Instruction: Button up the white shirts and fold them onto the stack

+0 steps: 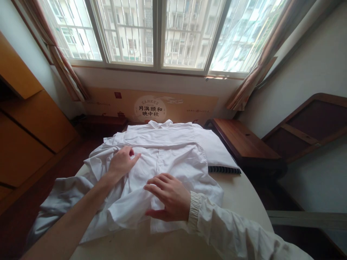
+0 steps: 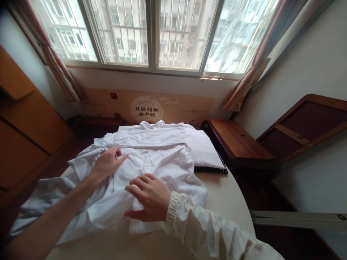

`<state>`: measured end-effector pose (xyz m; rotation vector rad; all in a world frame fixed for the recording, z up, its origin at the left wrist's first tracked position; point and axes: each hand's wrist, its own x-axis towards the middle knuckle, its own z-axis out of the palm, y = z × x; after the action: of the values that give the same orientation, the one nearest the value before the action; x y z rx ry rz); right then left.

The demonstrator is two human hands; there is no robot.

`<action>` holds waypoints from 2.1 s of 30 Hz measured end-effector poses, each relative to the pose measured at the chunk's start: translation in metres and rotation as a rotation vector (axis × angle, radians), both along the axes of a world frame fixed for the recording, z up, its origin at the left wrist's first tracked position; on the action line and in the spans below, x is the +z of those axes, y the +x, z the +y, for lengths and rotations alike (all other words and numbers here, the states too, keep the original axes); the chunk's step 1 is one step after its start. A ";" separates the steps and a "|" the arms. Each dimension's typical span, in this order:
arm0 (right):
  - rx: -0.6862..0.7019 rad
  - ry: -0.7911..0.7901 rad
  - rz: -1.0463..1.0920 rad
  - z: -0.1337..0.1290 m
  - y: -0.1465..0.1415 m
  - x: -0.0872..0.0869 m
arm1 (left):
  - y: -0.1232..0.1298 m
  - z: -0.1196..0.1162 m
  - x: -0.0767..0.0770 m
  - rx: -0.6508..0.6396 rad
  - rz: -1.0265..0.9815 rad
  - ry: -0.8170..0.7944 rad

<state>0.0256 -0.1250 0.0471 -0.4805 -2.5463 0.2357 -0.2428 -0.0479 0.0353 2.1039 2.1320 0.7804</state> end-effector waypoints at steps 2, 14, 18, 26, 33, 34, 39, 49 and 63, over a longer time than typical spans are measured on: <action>0.014 0.026 -0.026 0.007 -0.015 -0.013 | -0.011 -0.001 0.008 0.057 0.045 -0.121; -0.090 -0.281 0.413 0.008 -0.010 -0.028 | -0.045 -0.015 0.037 -0.446 -0.457 -0.773; -0.120 -0.344 0.493 0.006 -0.008 -0.026 | -0.037 -0.023 0.039 -0.595 -0.608 -0.841; -0.120 -0.336 0.473 0.005 -0.006 -0.026 | -0.014 -0.022 0.015 -0.186 -0.298 -0.587; -0.099 -0.308 0.460 0.005 -0.008 -0.027 | -0.013 -0.025 0.015 -0.230 -0.212 -0.676; -0.086 -0.307 0.456 0.005 -0.008 -0.026 | -0.013 -0.025 0.014 -0.263 -0.247 -0.687; -0.072 -0.309 0.443 0.006 -0.008 -0.023 | -0.021 -0.022 0.013 -0.207 -0.265 -0.633; -0.012 -0.266 0.364 0.007 -0.012 -0.026 | -0.018 -0.021 0.013 -0.145 -0.222 -0.528; 0.027 -0.233 0.360 0.010 -0.012 -0.027 | -0.012 -0.020 0.023 0.038 0.049 -0.453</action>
<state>0.0132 -0.1147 0.0198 -0.4444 -2.1841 0.5795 -0.2551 -0.0680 0.0585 1.8623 2.1239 0.2144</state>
